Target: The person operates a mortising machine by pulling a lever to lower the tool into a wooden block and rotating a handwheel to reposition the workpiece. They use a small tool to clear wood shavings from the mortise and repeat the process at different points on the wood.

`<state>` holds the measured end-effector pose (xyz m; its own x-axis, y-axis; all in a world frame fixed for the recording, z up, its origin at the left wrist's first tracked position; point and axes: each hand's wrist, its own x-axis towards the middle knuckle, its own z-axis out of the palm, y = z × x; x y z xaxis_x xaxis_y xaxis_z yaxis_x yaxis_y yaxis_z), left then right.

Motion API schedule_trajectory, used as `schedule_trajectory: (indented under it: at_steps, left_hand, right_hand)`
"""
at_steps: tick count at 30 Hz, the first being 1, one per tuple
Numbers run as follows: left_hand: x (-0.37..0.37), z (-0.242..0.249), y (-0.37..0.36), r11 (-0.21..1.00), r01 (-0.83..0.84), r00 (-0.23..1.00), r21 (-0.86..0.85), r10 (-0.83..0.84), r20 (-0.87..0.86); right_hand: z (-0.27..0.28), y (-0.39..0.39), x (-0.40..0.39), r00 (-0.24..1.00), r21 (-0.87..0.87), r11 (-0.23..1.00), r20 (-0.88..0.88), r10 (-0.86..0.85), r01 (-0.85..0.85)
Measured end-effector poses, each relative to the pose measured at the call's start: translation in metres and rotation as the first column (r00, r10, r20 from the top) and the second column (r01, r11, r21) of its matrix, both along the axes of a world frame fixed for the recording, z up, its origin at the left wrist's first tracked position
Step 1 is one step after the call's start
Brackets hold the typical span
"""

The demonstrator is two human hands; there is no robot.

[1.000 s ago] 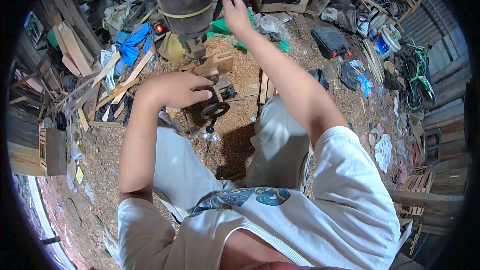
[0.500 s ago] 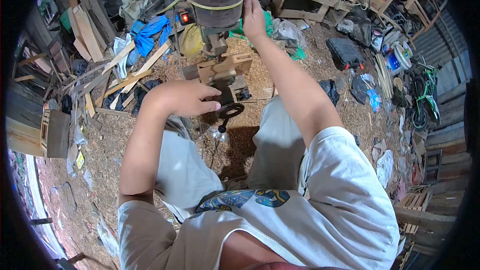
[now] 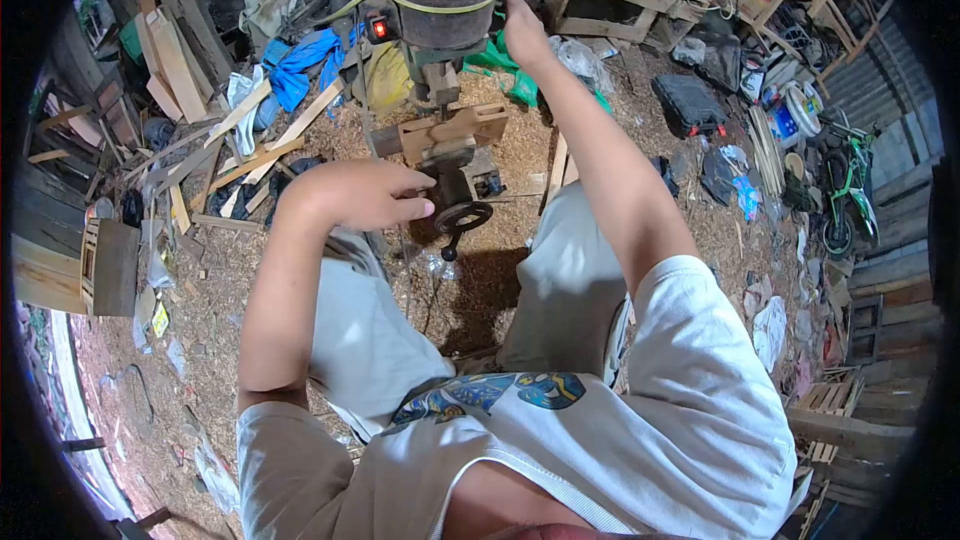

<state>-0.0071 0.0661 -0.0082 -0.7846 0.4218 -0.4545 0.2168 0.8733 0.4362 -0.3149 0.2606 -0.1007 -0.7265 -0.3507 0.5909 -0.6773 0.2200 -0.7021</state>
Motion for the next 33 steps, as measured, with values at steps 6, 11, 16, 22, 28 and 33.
schedule_trajectory:
  at_steps: [6,11,16,22,28,33]
  left_hand:
    - [0.004,0.000,-0.022,0.999,-0.046,0.998,0.012,0.045,0.036]
    - [0.017,0.006,-0.030,0.996,-0.085,0.995,0.000,0.085,0.044]
    - [0.020,-0.014,-0.048,0.997,-0.068,0.997,0.030,0.069,-0.018]
    - [0.029,-0.005,-0.043,0.996,-0.089,0.996,0.017,0.090,-0.013]
    - [0.034,-0.004,-0.043,0.997,-0.079,0.997,0.003,0.079,-0.020]
    - [0.036,-0.006,-0.050,0.996,-0.070,0.996,0.055,0.073,-0.058]
  right_hand:
    - [0.004,0.030,0.039,0.945,0.348,0.891,0.040,-0.326,0.292]
    - [-0.027,0.048,0.064,0.898,0.488,0.790,0.028,-0.440,0.371]
    - [-0.053,0.047,0.122,0.940,0.720,0.679,0.116,-0.321,0.143]
    - [-0.129,0.033,0.221,0.929,0.805,0.493,0.370,0.016,-0.329]
    - [-0.109,0.025,0.255,0.929,0.836,0.441,0.371,-0.016,-0.326]
    - [-0.161,0.027,0.269,0.907,0.860,0.289,0.395,0.146,-0.421]
